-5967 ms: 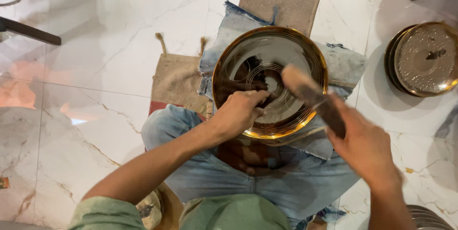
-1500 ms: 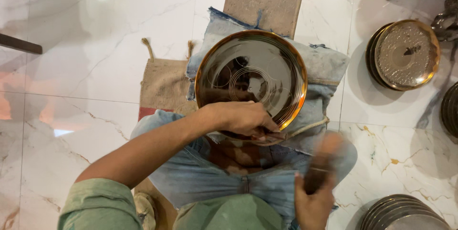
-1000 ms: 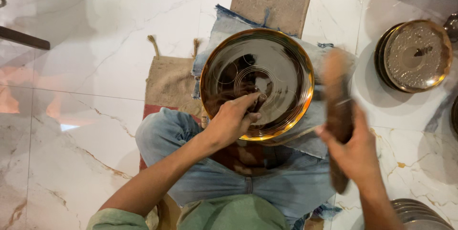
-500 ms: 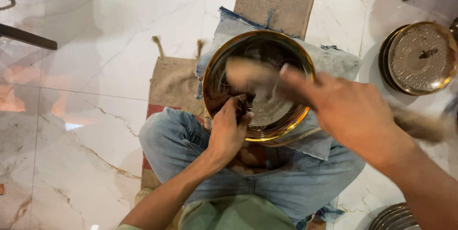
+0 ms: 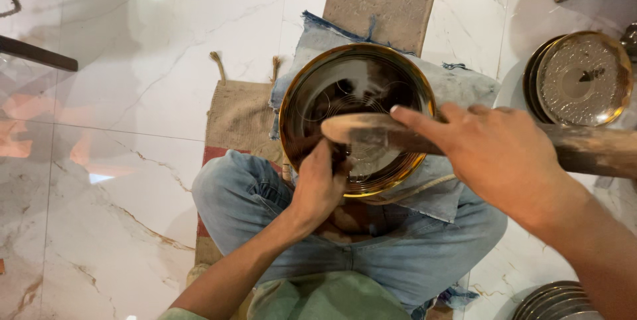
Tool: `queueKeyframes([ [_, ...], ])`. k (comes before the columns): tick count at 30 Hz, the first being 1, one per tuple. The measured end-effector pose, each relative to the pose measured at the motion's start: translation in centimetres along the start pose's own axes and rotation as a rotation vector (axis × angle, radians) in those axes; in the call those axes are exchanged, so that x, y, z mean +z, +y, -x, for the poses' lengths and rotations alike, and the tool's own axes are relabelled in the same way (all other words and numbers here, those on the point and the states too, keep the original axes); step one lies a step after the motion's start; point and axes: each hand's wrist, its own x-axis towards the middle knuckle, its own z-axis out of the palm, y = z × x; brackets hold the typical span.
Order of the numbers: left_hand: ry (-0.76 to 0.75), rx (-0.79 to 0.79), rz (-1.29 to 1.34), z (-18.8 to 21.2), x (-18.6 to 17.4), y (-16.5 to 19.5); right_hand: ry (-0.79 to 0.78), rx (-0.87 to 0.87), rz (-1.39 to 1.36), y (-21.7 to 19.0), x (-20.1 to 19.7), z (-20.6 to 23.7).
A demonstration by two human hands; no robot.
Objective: The person sits cross-legged on the floor with a brass plate resting on a cushion on their lap. They hold a punch against the plate's surface with one hand and repeatedly strike it with a hammer in the other hand, working around the plate to emboss a decorative pattern into the metal.
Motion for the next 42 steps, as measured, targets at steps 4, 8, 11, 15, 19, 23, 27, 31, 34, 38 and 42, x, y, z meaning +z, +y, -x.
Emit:
queueKeyframes([
  [4,-0.057,0.039,-0.032,-0.7,-0.1,0.1,-0.076,0.024,0.069,0.3,0.5,1.5],
  [8,-0.182,0.045,0.012,-1.7,-0.6,0.3,-0.08,0.176,-0.065,0.7,0.8,2.5],
  [11,-0.224,0.038,0.022,-2.0,-0.6,0.5,-0.251,0.147,0.164,0.9,1.0,3.0],
  [15,-0.192,0.097,0.004,-1.7,-0.5,0.4,-0.051,0.202,-0.024,1.4,1.5,2.6],
  [19,-0.113,0.092,-0.025,-0.9,-0.3,0.2,-0.047,0.099,0.021,1.1,1.5,2.0],
  [23,-0.034,-0.027,-0.058,-0.3,0.0,0.5,0.157,0.053,-0.174,-0.2,0.7,1.7],
  [27,-0.006,-0.03,0.049,-0.4,-0.1,0.9,0.114,-0.069,0.214,-0.9,-0.7,1.6],
  [31,-0.042,-0.039,0.018,-0.2,-0.3,1.2,0.298,-0.021,-0.262,-1.0,-1.0,0.5],
  [34,-0.03,-0.043,0.009,-0.3,-0.3,1.2,0.205,-0.04,-0.126,-0.8,-0.7,0.5],
  [38,-0.076,-0.101,0.092,-0.4,-0.1,0.8,-0.013,-0.024,0.092,-0.9,-0.5,1.3],
  [42,-0.081,0.031,0.039,-0.4,0.3,0.5,-0.012,0.003,0.182,-1.0,-1.1,2.0],
])
